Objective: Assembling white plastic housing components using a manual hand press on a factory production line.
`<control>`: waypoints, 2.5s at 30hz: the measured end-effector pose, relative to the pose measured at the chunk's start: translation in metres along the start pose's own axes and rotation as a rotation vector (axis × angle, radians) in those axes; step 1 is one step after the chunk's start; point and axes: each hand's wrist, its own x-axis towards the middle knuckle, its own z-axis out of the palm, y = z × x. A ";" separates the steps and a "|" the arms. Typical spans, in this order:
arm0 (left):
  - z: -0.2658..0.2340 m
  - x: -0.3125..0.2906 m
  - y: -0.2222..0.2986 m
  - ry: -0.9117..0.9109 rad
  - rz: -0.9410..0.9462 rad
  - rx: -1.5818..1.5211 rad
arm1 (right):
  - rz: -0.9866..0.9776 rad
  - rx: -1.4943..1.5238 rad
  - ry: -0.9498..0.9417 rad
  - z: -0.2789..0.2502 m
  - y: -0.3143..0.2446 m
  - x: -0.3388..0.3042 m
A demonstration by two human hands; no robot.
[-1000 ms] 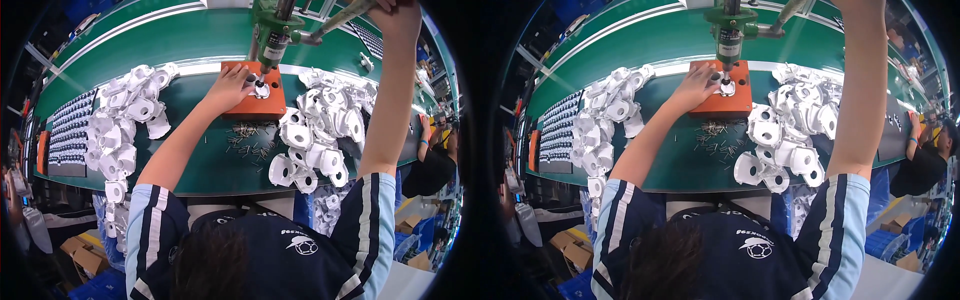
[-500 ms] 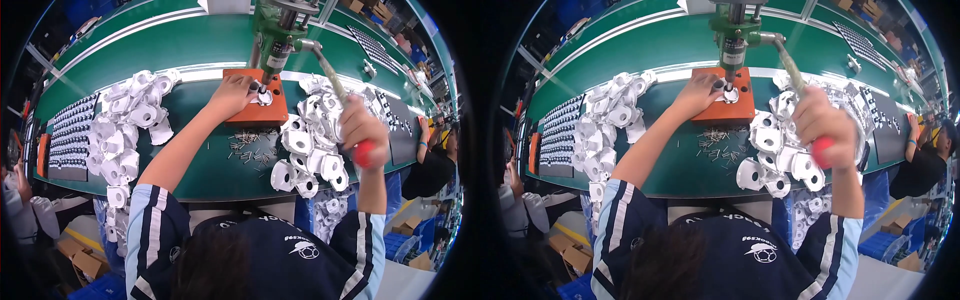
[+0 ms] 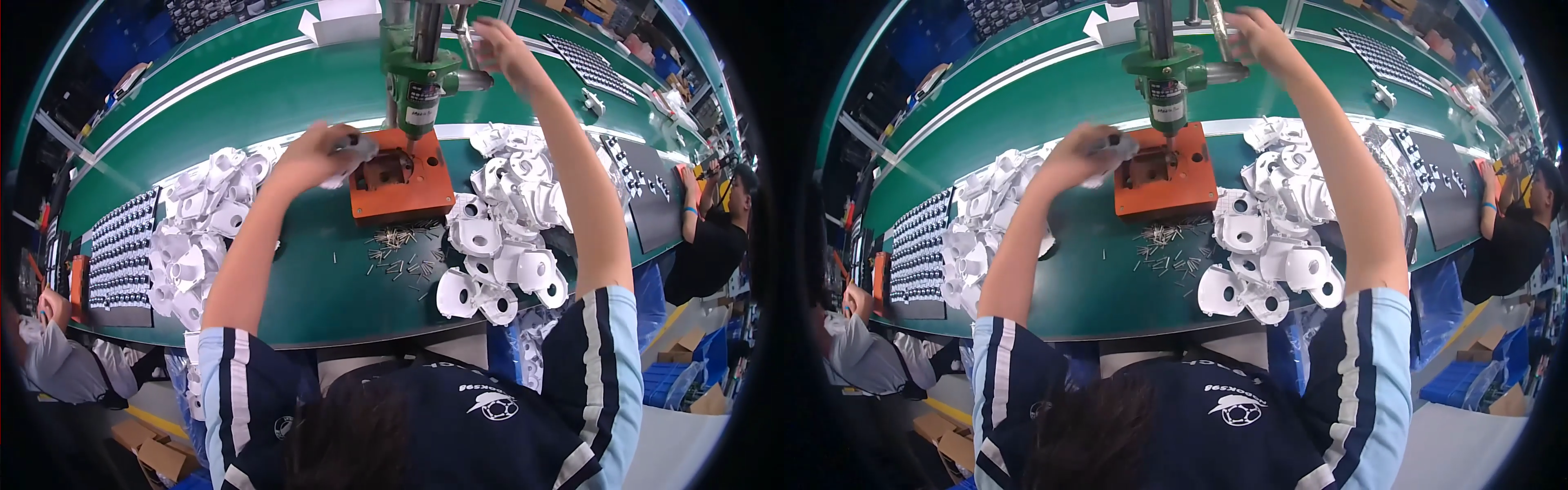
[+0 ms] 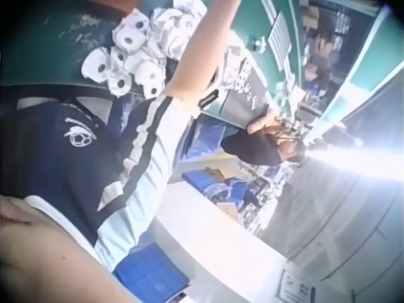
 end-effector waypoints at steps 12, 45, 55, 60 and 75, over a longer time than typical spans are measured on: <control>0.000 -0.069 0.000 0.345 0.035 -0.598 | 0.090 -1.475 -0.390 -0.018 0.115 -0.064; -0.029 -0.080 -0.072 0.185 -0.578 0.655 | 0.010 -0.087 -0.088 -0.062 0.083 -0.277; -0.046 -0.140 -0.126 0.407 0.049 0.799 | 0.017 0.424 -0.507 0.044 0.043 -0.277; -0.017 -0.127 -0.076 0.768 0.139 -1.172 | -0.255 0.309 -0.591 0.074 0.029 -0.268; 0.120 -0.155 0.037 -0.144 -0.147 -2.149 | -0.613 -0.132 -0.496 0.100 0.020 -0.263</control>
